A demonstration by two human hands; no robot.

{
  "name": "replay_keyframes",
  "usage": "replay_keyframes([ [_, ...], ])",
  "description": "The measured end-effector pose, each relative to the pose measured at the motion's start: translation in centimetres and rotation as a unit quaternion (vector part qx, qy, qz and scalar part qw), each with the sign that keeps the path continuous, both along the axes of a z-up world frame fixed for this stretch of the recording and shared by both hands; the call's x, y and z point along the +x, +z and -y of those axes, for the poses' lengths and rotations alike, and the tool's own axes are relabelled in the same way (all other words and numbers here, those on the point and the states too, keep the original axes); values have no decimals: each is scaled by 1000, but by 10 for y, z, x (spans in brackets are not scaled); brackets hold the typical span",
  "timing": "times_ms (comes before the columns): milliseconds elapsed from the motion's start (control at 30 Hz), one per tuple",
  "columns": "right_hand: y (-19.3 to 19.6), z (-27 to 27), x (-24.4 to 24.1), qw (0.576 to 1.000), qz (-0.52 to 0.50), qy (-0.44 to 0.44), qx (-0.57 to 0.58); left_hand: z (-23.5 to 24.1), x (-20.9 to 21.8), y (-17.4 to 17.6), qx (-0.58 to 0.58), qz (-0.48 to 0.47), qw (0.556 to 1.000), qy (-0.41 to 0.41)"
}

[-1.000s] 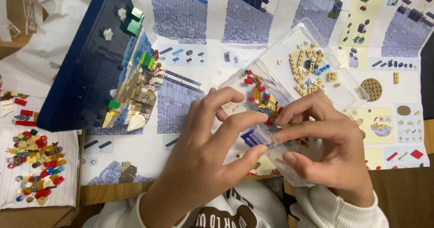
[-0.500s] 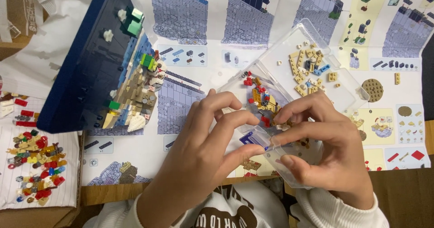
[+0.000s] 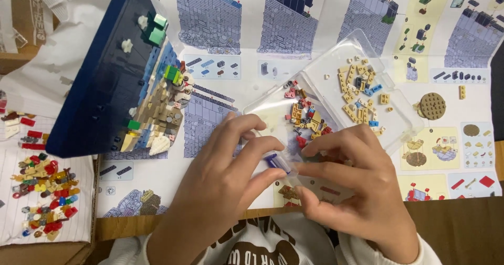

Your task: The person assembles a small Lego structure by attaching green and white pieces to a partially built model. They then open a plastic bag, pour out white circular baseplates, and sort through various small Lego pieces in clear containers and a cardboard box.

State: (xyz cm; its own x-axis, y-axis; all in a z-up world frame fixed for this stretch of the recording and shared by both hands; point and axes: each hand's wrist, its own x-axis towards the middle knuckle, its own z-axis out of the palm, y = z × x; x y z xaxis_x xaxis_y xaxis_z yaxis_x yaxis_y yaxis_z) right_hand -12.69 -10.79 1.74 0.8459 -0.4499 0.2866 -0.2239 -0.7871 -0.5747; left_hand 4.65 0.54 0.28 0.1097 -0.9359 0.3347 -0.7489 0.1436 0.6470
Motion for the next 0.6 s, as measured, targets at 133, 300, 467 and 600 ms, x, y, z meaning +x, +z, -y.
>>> replay_keyframes([
  [133, -6, -1, 3, 999, -1, 3, -54, -2, -2, -1, 20, 18, 1000, 5],
  [300, 8, -5, 2, 998, 2, -42, -46, -4, -1, 1, 0, 16, 1000, 21],
  [467, 10, -6, -2, 992, 18, -107, -71, -3, -3, -3, 8, 24, 999, 23],
  [600, 5, -7, 0, 990, 38, -119, -68, 0, -4, -2, -15, 109, 993, 34],
])
